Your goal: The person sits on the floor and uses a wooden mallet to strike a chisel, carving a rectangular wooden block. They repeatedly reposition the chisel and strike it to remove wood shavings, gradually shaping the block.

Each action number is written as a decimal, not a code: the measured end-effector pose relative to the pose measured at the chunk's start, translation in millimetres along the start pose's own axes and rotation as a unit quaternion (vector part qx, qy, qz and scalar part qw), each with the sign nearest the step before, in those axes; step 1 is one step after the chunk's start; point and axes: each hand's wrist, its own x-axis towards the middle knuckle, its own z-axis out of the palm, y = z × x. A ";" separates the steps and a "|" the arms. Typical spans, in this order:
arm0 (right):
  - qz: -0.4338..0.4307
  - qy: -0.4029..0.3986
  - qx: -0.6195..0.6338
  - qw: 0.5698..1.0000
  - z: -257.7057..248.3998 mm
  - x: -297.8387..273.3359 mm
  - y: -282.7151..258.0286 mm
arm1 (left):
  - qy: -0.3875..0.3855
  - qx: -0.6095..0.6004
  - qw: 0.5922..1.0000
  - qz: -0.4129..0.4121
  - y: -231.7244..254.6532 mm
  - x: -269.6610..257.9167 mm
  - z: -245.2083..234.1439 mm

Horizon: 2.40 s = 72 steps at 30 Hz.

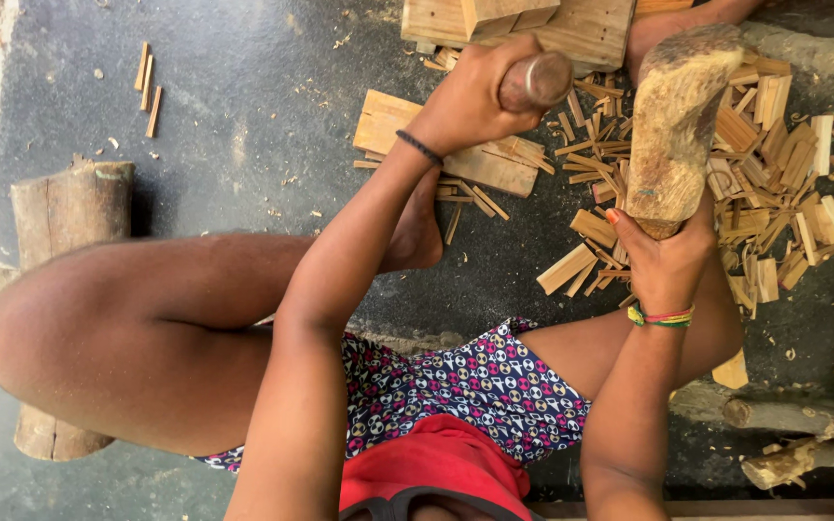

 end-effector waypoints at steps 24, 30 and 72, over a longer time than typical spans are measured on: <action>-0.240 0.027 -0.133 0.961 -19.8 79.3 -75.4 | -0.009 0.027 0.996 -0.089 -26.1 -9.9 0.2; -0.127 -0.022 -0.103 0.986 -5.5 71.2 -51.9 | 0.042 -0.006 0.997 -0.058 -26.5 -14.9 -6.5; -0.074 0.142 0.353 0.922 -23.3 55.0 -22.6 | 0.053 0.073 0.995 -0.049 -8.4 -14.0 -1.6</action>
